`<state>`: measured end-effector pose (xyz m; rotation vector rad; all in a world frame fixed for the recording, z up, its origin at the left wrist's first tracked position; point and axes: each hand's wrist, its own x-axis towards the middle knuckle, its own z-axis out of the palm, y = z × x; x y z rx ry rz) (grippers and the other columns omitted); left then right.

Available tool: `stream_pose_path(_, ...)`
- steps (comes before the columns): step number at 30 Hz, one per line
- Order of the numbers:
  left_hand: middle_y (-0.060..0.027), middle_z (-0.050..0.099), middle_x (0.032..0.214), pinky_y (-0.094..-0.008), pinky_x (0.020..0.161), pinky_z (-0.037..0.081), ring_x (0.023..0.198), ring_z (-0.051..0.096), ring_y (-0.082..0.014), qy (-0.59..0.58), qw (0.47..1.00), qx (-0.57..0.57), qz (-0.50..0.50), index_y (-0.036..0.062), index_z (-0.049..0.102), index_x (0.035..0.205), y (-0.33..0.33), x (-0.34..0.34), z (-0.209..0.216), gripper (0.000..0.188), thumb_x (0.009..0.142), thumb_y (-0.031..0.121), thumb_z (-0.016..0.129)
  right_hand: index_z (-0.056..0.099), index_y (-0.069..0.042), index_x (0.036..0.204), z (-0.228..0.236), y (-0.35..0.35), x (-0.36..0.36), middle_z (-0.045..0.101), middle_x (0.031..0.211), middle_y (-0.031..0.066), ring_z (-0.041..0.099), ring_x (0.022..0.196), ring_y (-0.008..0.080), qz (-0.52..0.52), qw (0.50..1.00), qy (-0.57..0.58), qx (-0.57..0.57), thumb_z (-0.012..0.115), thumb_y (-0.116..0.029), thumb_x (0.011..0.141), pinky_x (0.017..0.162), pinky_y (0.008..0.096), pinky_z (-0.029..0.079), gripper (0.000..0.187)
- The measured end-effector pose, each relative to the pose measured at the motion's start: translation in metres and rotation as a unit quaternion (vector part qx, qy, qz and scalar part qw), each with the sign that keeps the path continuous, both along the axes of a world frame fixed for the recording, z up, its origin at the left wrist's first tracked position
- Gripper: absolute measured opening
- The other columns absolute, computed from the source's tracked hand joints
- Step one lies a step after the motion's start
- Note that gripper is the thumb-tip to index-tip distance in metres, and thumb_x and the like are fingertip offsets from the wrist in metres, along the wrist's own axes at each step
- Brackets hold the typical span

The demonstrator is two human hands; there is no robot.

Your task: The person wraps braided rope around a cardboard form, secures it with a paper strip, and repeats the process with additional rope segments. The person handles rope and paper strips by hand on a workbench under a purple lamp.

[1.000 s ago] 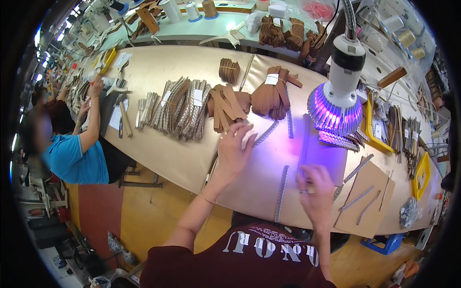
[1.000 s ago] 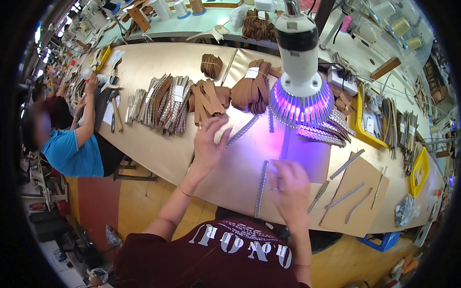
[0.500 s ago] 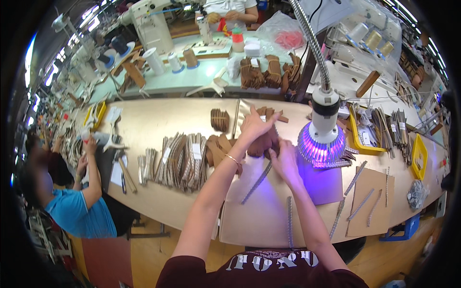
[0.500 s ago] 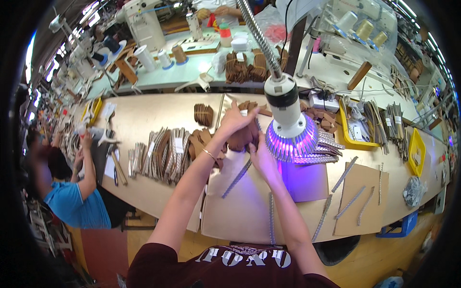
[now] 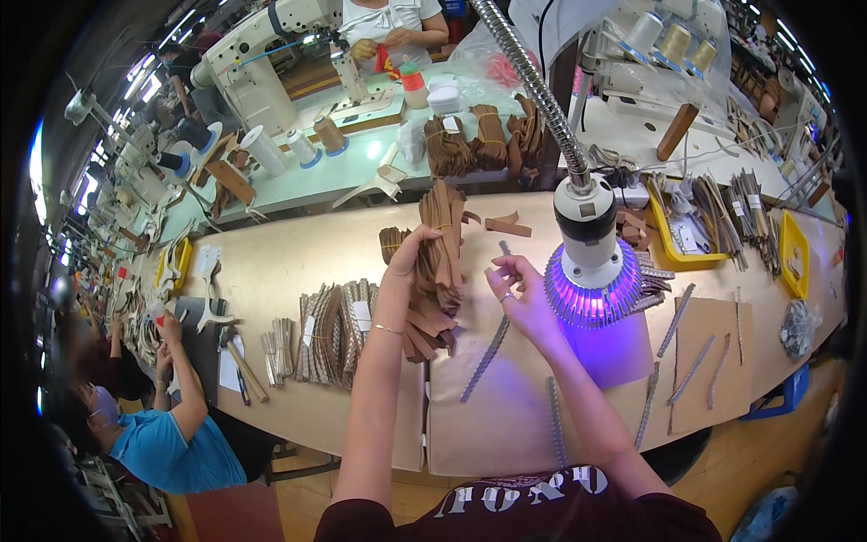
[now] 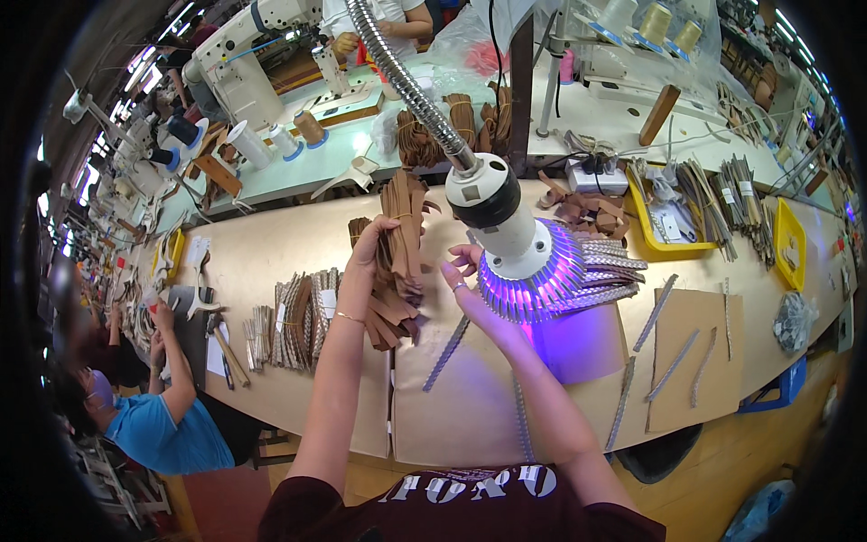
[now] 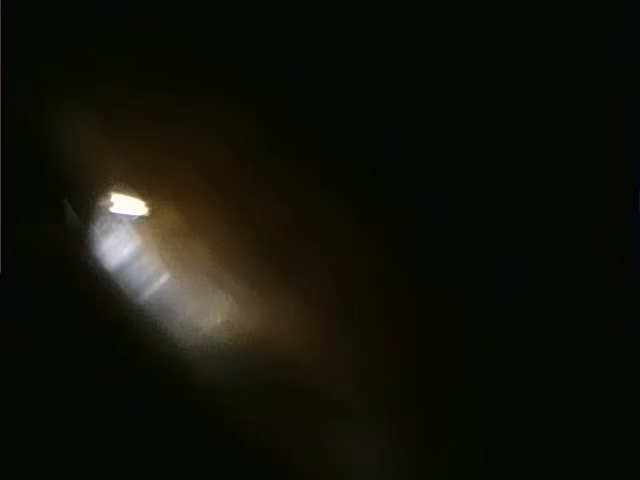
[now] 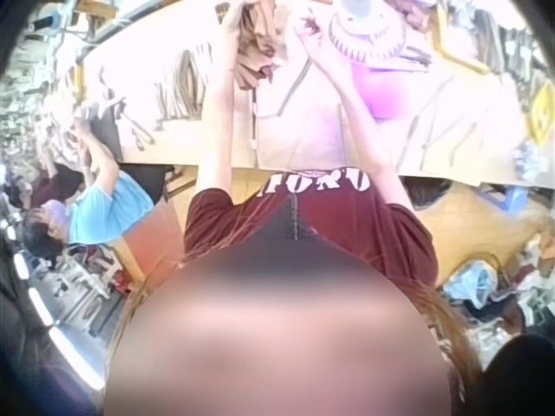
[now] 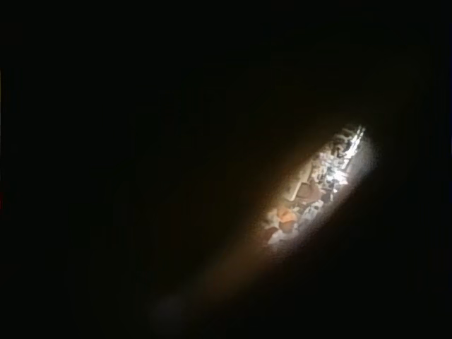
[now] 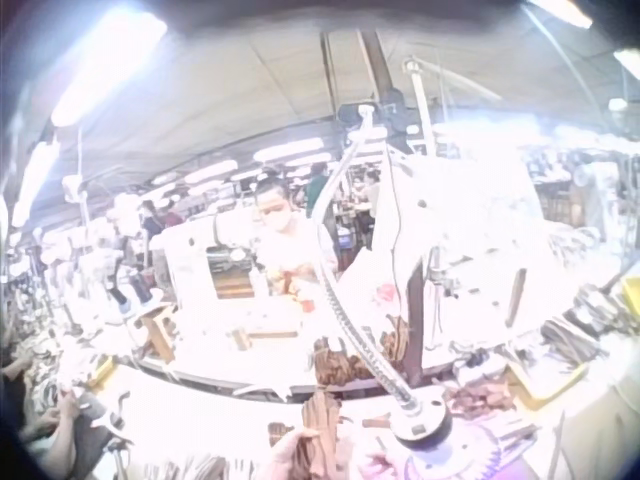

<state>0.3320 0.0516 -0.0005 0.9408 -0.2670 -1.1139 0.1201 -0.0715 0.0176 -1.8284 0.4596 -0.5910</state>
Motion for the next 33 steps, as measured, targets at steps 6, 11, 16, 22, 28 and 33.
stream_pose_path(6,-0.0253,0.062,0.115,-0.0407,0.085,0.058,0.101,0.066,-0.0318,0.005,0.996,-0.092,-0.003,-0.0080,0.046,0.132,-0.001,-0.018,0.016,0.063,0.077,0.023,0.054,0.062,-0.001,0.112,0.013,0.013,0.004,0.064,0.096,0.0096,0.058,0.078,0.0182,0.009,0.991,-0.095,-0.096,0.074,-0.023,0.086,0.070,0.0323,0.048,0.035)
stream_pose_path(11,-0.0293,0.049,0.134,-0.0450,0.092,0.054,0.119,0.056,-0.0396,0.029,0.983,-0.181,0.003,-0.0054,0.033,0.144,0.000,-0.029,0.028,0.080,0.073,0.025,0.052,0.059,-0.003,0.117,0.004,0.010,0.013,0.062,0.105,0.0119,0.060,0.079,0.0198,-0.023,0.994,-0.068,-0.087,0.071,-0.018,0.088,0.070,0.0337,0.049,0.035)
stream_pose_path(16,-0.0329,0.041,0.142,-0.0431,0.093,0.053,0.123,0.054,-0.0386,0.039,0.974,-0.222,-0.013,-0.0023,0.032,0.146,0.016,-0.034,0.032,0.081,0.075,0.030,0.052,0.057,-0.006,0.123,-0.025,-0.014,0.050,0.055,0.116,0.0167,0.059,0.096,0.0280,-0.158,0.977,-0.054,-0.131,0.068,-0.014,0.087,0.081,0.0371,0.048,0.038)
stream_pose_path(22,-0.0299,0.035,0.147,-0.0430,0.100,0.051,0.127,0.049,-0.0347,0.138,0.955,-0.263,0.017,0.0011,0.030,0.147,0.034,-0.047,0.036,0.080,0.081,0.036,0.056,0.063,-0.011,0.121,-0.031,-0.049,0.085,0.053,0.122,0.0160,0.048,0.118,0.0325,-0.120,0.946,0.177,-0.242,0.070,-0.021,0.085,0.093,0.0453,0.041,0.038)
stream_pose_path(28,-0.0286,0.035,0.148,-0.0424,0.108,0.043,0.134,0.044,-0.0360,0.061,0.973,-0.220,0.044,-0.0018,0.030,0.147,0.043,-0.054,0.040,0.080,0.082,0.036,0.056,0.064,-0.010,0.115,-0.023,-0.054,0.095,0.053,0.124,0.0135,0.044,0.122,0.0303,-0.155,0.916,0.244,-0.277,0.071,-0.027,0.084,0.097,0.0447,0.034,0.036)
stream_pose_path(33,-0.0295,0.040,0.145,-0.0477,0.114,0.035,0.136,0.041,-0.0389,-0.007,0.982,-0.170,0.078,-0.0058,0.027,0.147,0.034,-0.052,0.036,0.082,0.079,0.030,0.056,0.056,-0.001,0.121,-0.005,-0.018,0.071,0.067,0.106,0.0177,0.064,0.096,0.0329,-0.114,0.957,0.045,-0.264,0.071,-0.021,0.084,0.082,0.0431,0.050,0.045)
